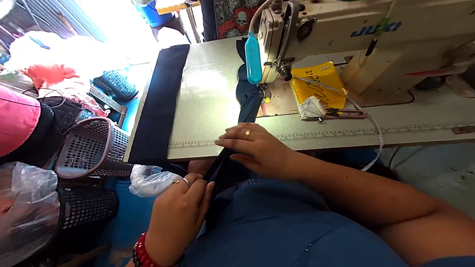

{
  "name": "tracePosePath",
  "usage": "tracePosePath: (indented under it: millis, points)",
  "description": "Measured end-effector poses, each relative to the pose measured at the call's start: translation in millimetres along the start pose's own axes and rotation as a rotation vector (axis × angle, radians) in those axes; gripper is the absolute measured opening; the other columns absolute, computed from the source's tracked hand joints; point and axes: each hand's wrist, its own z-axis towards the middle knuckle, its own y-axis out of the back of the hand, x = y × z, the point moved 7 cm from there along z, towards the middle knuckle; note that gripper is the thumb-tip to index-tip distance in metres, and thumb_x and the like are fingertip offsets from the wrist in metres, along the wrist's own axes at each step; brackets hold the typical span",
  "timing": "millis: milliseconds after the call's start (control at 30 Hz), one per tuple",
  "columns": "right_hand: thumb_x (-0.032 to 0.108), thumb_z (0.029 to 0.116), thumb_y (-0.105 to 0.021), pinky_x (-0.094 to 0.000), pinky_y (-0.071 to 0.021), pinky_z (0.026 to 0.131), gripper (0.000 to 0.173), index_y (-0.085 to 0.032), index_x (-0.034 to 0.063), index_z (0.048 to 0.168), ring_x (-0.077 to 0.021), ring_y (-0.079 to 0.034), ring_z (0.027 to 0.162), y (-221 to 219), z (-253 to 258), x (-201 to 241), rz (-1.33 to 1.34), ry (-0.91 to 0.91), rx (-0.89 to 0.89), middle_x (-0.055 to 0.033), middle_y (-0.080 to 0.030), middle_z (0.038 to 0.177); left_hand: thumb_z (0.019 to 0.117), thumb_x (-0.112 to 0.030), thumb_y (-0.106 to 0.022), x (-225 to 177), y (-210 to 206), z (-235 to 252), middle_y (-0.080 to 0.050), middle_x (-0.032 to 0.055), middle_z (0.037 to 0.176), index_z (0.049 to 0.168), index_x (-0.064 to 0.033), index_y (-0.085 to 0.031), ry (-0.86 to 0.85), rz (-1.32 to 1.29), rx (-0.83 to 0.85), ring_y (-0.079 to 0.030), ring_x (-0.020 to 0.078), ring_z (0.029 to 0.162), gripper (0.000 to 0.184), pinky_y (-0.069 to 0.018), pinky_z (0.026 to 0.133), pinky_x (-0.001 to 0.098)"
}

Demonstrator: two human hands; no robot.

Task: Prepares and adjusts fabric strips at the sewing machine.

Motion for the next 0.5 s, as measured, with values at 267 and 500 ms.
tracePosePath:
  millis: [267,500]
  points:
    - [0.018,0.0988,-0.064,-0.0399,-0.0499,0.100,0.017,-0.079,0.0106,0.099,-0.0171,-0.066,0.097,-20.8,13.2,-4.5,0.179,0.029,0.109,-0.0027,-0.070,0.090,0.0958,-0.050,-0.061,20.0,-16.8,-3.4,-0.052,0.0017,0.064,0.065,-0.0125,-0.052,0.104,-0.184,0.030,-0.051,0.0129,0.058,0.050,-0.0388,0.050,0.0285]
    - [0.020,0.0971,-0.066,-0.0348,-0.0517,0.090,0.016,-0.079,0.0129,0.102,-0.0145,-0.063,0.095,-18.4,12.9,-10.7,0.181,0.006,0.086,-0.0009,-0.067,0.092,0.0989,-0.024,-0.046,18.7,-13.3,-5.5,-0.075,0.0093,0.090,0.077,-0.0088,-0.069,0.032,-0.082,-0.030,-0.072,0.0215,0.081,0.035,-0.0544,0.063,0.0352]
